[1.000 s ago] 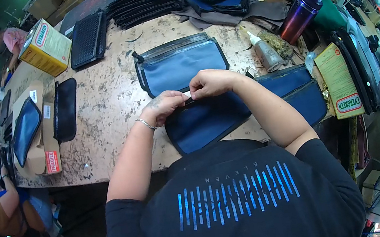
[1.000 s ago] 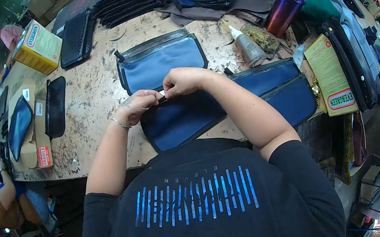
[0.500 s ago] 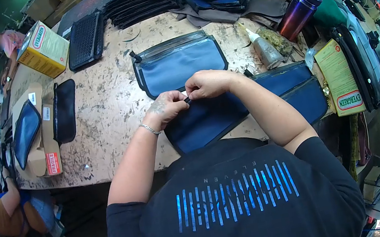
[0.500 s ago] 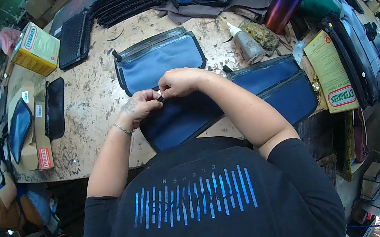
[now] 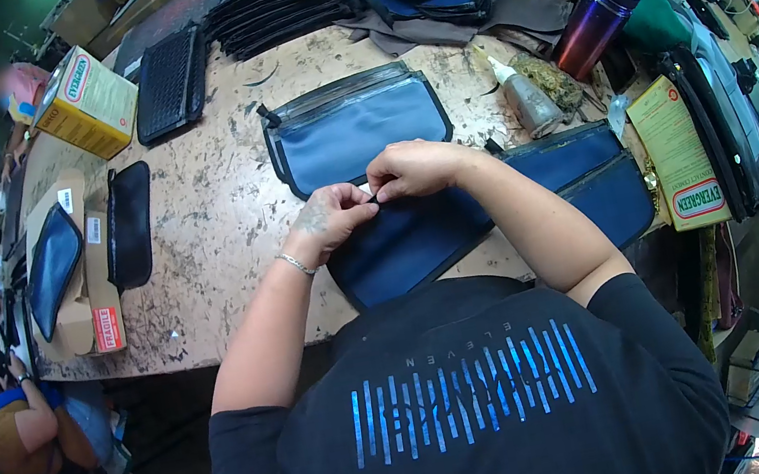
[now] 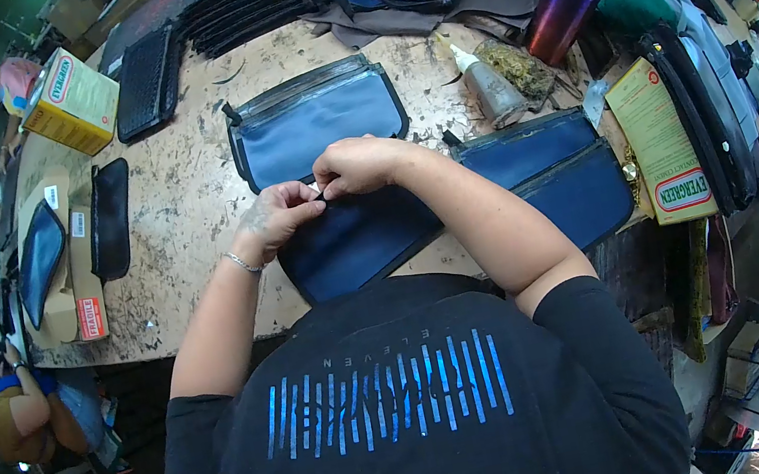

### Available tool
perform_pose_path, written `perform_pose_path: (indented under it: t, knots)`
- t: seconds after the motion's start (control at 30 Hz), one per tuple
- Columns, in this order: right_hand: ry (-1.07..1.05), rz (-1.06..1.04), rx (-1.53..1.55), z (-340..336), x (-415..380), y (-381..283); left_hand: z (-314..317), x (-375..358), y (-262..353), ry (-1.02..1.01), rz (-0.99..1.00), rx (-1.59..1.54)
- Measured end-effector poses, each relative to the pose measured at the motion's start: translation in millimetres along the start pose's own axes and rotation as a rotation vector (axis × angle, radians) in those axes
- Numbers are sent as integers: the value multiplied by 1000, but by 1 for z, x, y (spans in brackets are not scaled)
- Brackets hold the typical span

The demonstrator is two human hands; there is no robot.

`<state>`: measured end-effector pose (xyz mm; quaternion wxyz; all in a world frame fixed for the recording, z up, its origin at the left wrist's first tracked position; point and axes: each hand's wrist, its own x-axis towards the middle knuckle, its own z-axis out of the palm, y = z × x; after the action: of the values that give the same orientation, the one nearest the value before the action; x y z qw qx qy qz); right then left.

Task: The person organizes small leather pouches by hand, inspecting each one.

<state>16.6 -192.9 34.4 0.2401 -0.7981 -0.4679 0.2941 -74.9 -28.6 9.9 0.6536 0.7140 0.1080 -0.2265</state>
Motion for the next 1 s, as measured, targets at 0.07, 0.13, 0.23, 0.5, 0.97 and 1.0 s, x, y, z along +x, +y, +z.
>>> perform_pose_path:
  t: [0.07, 0.13, 0.23, 0.5, 0.97, 1.0]
  knots:
    - [-12, -2, 7, 0, 1, 1, 5, -4, 1, 99, 72, 174]
    - [-25, -3, 14, 2, 1, 3, 10, -9, 3, 140, 107, 252]
    - [28, -64, -83, 5, -1, 1, 13, -8, 6, 196, 136, 396]
    - [6, 31, -167, 3, -4, -2, 9, 1, -2, 147, 140, 290]
    - [108, 74, -235, -14, -26, 43, 7, 4, -2, 127, 101, 332]
    - [100, 86, -194, -15, -26, 44, 6, 5, -2, 127, 103, 331]
